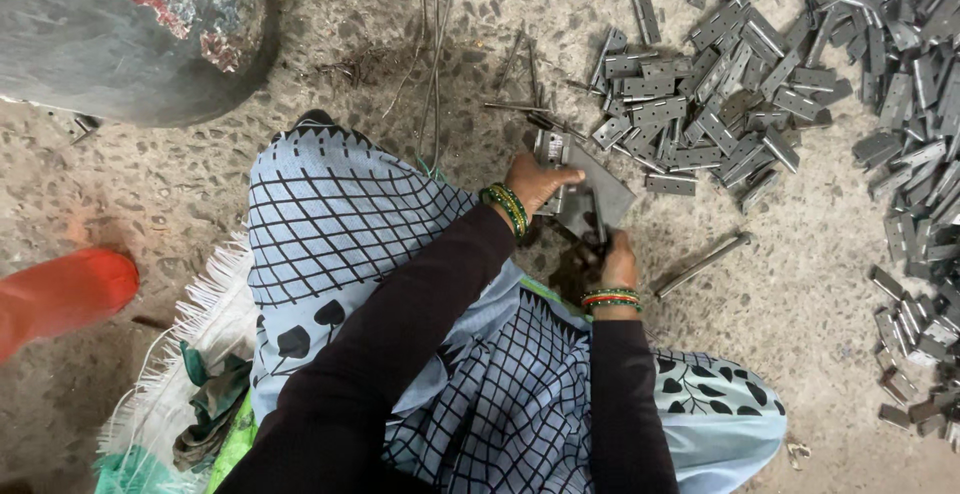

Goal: The person sits on the floor and repeatedly picks up small metal parts, places them on a metal block, and rubs them with a metal file to smooth edges. The person handles the parts one at a time and places the finished pieces into a pile.

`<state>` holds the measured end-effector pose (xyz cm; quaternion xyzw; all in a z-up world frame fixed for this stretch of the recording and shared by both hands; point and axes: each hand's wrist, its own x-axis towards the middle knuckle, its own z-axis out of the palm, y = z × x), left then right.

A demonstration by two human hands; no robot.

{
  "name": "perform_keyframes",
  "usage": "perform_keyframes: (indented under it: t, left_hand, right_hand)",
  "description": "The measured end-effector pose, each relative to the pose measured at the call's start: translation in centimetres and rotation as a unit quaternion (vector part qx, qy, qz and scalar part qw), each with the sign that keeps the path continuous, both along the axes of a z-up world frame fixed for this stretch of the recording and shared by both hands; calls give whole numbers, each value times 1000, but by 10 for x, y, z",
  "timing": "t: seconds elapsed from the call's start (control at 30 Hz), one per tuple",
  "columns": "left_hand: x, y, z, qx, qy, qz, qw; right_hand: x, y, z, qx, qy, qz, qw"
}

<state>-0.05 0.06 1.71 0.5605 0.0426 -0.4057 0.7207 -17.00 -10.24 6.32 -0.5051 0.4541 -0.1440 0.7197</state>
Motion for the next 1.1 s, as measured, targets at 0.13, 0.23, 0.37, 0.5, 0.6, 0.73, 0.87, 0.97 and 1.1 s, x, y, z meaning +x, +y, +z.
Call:
perform_keyframes:
  t: [0.13,0.23,0.37,0.5,0.6,0.73,0.87,0.97,1.1]
  left_hand:
    - [-4,3,-4,-52,-50,-43,996]
    - [-7,-4,2,-75,-20,-72,994]
    - [0,2,13,-44,-21,-110,993]
    - [2,5,29,-79,-27,-91,992]
    - [2,12,38,-103,-42,-82,990]
    - [3,16,45,-46,-45,-82,995]
    - [1,15,47,-90,-67,-81,990]
    - [0,14,39,-67,-67,-92,991]
    - [-1,6,13,9,-94,-136,986]
  right_hand:
    - [3,21,12,80,-25,57,995]
    - [3,27,32,29,-14,-22,999]
    - [12,44,50,-10,-20,-14,1000]
    - [9,50,61,-67,3,-8,998]
    - [2,42,49,-126,40,24,991]
    - [-14,17,9,-358,95,97,924]
    - [-35,2,-30,-520,154,140,828]
    - [-39,4,-37,-583,173,168,776]
    - [-29,14,-14,-384,188,129,895]
